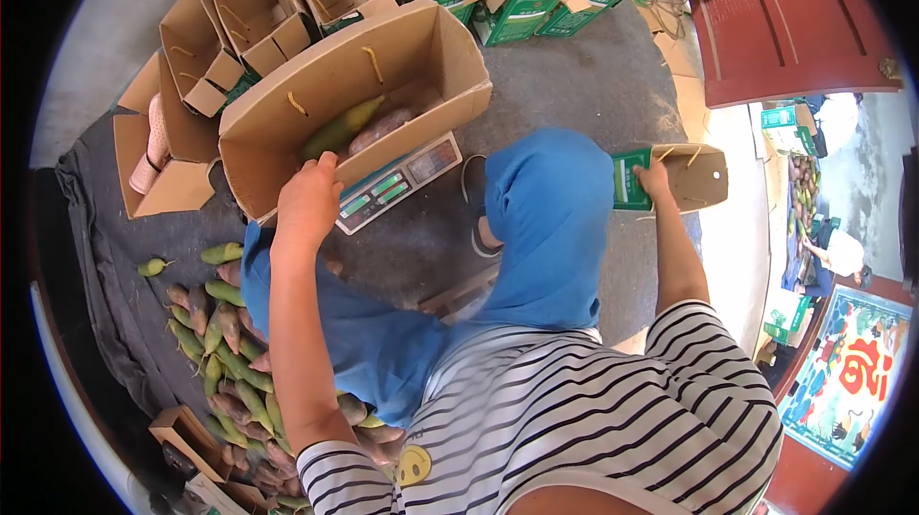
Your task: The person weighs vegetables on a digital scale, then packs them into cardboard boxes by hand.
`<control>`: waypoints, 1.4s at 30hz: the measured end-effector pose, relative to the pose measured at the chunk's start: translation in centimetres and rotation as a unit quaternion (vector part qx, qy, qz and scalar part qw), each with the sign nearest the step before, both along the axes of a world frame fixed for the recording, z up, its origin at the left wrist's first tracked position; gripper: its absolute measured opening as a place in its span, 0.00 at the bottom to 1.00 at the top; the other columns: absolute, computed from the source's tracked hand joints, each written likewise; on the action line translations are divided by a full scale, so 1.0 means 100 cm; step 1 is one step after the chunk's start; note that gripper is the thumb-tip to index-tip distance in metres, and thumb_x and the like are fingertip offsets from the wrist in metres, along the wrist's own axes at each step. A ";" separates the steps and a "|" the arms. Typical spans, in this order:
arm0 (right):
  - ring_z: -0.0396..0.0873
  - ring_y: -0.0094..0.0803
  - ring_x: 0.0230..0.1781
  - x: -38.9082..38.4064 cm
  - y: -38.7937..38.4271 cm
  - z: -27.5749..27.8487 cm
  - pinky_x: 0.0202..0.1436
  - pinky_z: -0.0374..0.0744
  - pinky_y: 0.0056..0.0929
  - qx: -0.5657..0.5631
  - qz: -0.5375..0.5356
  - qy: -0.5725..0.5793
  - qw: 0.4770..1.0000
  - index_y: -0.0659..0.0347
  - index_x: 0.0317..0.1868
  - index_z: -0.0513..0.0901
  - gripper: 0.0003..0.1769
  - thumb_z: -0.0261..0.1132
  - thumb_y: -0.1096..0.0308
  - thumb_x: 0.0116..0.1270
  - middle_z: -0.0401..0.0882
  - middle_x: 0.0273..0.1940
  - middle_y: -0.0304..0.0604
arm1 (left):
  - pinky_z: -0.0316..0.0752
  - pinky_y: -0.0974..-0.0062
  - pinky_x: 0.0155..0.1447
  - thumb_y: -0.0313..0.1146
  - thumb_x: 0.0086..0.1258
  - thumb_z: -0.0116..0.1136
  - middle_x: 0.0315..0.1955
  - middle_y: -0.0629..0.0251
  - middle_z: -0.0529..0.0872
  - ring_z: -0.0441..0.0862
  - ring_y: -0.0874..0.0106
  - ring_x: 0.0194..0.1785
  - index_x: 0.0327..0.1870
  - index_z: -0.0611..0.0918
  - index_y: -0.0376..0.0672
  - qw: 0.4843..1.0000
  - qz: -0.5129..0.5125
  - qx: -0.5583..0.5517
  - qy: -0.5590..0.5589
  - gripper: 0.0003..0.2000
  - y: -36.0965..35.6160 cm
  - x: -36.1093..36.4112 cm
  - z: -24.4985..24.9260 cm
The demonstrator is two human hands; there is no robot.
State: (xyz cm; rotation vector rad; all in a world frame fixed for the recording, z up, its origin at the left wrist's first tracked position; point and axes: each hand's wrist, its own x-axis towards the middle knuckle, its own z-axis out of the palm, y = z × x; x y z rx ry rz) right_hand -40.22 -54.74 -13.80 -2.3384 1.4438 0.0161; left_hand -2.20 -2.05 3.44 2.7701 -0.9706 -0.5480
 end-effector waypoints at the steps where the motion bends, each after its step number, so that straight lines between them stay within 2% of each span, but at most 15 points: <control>1: 0.80 0.36 0.22 0.009 -0.005 0.003 0.32 0.77 0.36 -0.068 0.047 -0.028 0.996 0.63 0.26 0.81 0.14 0.68 0.60 0.59 0.80 0.21 0.49 | 0.74 0.57 0.48 0.28 0.62 0.59 0.39 0.51 0.81 0.79 0.51 0.46 0.50 0.74 0.42 1.000 0.000 0.000 -0.001 0.15 0.000 0.000 0.000; 3: 0.78 0.36 0.19 0.041 -0.022 0.022 0.28 0.76 0.35 -0.096 0.093 0.045 0.990 0.64 0.29 0.80 0.10 0.66 0.65 0.60 0.80 0.21 0.47 | 0.74 0.57 0.48 0.28 0.62 0.59 0.39 0.51 0.81 0.79 0.51 0.46 0.50 0.74 0.42 1.000 -0.001 0.001 -0.001 0.15 0.000 0.000 0.000; 9: 0.79 0.33 0.22 0.187 -0.039 0.047 0.32 0.77 0.34 -0.085 0.215 -0.050 0.972 0.62 0.43 0.79 0.12 0.64 0.66 0.61 0.81 0.24 0.44 | 0.74 0.57 0.48 0.28 0.62 0.60 0.40 0.52 0.81 0.79 0.52 0.46 0.49 0.74 0.42 1.000 0.005 -0.021 -0.002 0.15 0.003 -0.001 -0.001; 12: 0.81 0.32 0.28 0.251 -0.025 0.031 0.34 0.78 0.34 -0.098 0.157 -0.106 0.977 0.59 0.52 0.78 0.17 0.63 0.66 0.63 0.82 0.28 0.46 | 0.74 0.57 0.49 0.28 0.61 0.60 0.40 0.52 0.81 0.79 0.52 0.46 0.48 0.75 0.42 0.999 0.005 -0.033 -0.015 0.14 0.000 -0.001 0.000; 14: 0.83 0.39 0.35 0.286 0.004 0.026 0.40 0.79 0.39 -0.008 0.144 -0.206 0.968 0.59 0.52 0.78 0.17 0.61 0.65 0.64 0.83 0.34 0.51 | 0.74 0.57 0.48 0.27 0.60 0.60 0.40 0.52 0.81 0.79 0.51 0.46 0.47 0.75 0.41 0.998 0.002 -0.058 -0.032 0.14 0.000 0.000 -0.001; 16: 0.81 0.52 0.41 0.302 0.000 0.022 0.46 0.77 0.46 -0.176 0.251 -0.032 0.951 0.62 0.48 0.79 0.15 0.62 0.66 0.61 0.82 0.38 0.58 | 0.74 0.56 0.47 0.28 0.61 0.58 0.38 0.52 0.80 0.79 0.51 0.45 0.45 0.75 0.41 0.997 0.002 -0.073 -0.040 0.12 0.003 0.003 -0.012; 20: 0.81 0.51 0.42 0.325 -0.030 0.029 0.48 0.77 0.45 -0.090 0.334 0.052 0.937 0.64 0.50 0.78 0.16 0.59 0.65 0.64 0.82 0.41 0.59 | 0.76 0.55 0.44 0.24 0.61 0.52 0.36 0.53 0.82 0.81 0.51 0.43 0.41 0.76 0.41 0.995 0.020 -0.081 -0.061 0.08 0.002 0.001 -0.019; 23: 0.80 0.40 0.51 0.358 0.028 0.104 0.56 0.75 0.33 -0.055 0.443 -0.074 0.892 0.66 0.58 0.74 0.22 0.60 0.65 0.67 0.81 0.51 0.52 | 0.76 0.57 0.44 0.23 0.59 0.54 0.38 0.54 0.83 0.82 0.55 0.45 0.42 0.77 0.40 0.998 0.034 -0.047 -0.037 0.10 -0.002 0.002 -0.010; 25: 0.76 0.32 0.56 0.364 0.139 0.181 0.59 0.73 0.29 0.126 0.479 -0.145 0.857 0.64 0.61 0.73 0.20 0.56 0.65 0.72 0.78 0.56 0.49 | 0.76 0.58 0.45 0.24 0.60 0.55 0.38 0.54 0.83 0.82 0.57 0.46 0.42 0.78 0.40 0.997 0.049 -0.050 -0.044 0.09 -0.004 0.001 -0.005; 27: 0.76 0.33 0.56 0.353 0.247 0.241 0.59 0.72 0.29 0.126 0.556 -0.136 0.810 0.62 0.61 0.73 0.20 0.57 0.64 0.72 0.78 0.55 0.49 | 0.76 0.59 0.46 0.27 0.61 0.57 0.38 0.55 0.84 0.82 0.58 0.46 0.42 0.79 0.41 0.986 0.068 -0.119 -0.091 0.08 -0.003 -0.002 0.003; 30: 0.75 0.46 0.56 0.340 0.327 0.242 0.60 0.73 0.37 -0.080 0.712 -0.100 0.690 0.61 0.62 0.71 0.25 0.61 0.61 0.66 0.75 0.57 0.52 | 0.76 0.62 0.47 0.31 0.63 0.59 0.38 0.56 0.84 0.82 0.59 0.44 0.43 0.79 0.41 0.893 0.157 -0.337 -0.252 0.09 0.020 -0.011 0.027; 32: 0.76 0.47 0.53 0.344 0.342 0.206 0.57 0.74 0.39 -0.155 0.718 -0.139 0.664 0.61 0.62 0.71 0.26 0.62 0.61 0.65 0.77 0.54 0.52 | 0.76 0.67 0.46 0.29 0.63 0.59 0.37 0.58 0.84 0.82 0.60 0.40 0.45 0.80 0.39 0.801 0.243 -0.450 -0.312 0.10 0.057 -0.026 0.027; 36: 0.77 0.50 0.48 0.348 0.334 0.168 0.50 0.75 0.41 -0.044 0.686 -0.037 0.725 0.60 0.56 0.74 0.19 0.61 0.64 0.65 0.79 0.47 0.52 | 0.76 0.67 0.49 0.31 0.66 0.57 0.40 0.52 0.84 0.83 0.58 0.45 0.46 0.79 0.36 0.859 0.409 -0.262 -0.159 0.11 0.184 -0.078 -0.041; 39: 0.77 0.52 0.45 0.360 0.336 0.174 0.47 0.74 0.43 0.033 0.690 0.011 0.723 0.60 0.51 0.74 0.15 0.60 0.66 0.66 0.79 0.43 0.54 | 0.75 0.57 0.51 0.43 0.57 0.66 0.44 0.50 0.81 0.79 0.51 0.50 0.49 0.77 0.40 0.915 0.395 0.058 0.058 0.22 0.270 -0.156 -0.138; 42: 0.76 0.55 0.44 0.363 0.337 0.174 0.46 0.73 0.43 0.053 0.703 0.023 0.709 0.61 0.50 0.74 0.13 0.59 0.66 0.67 0.78 0.42 0.56 | 0.75 0.58 0.55 0.50 0.53 0.70 0.51 0.51 0.78 0.78 0.52 0.54 0.54 0.73 0.40 0.900 0.359 0.142 0.204 0.32 0.254 -0.225 -0.177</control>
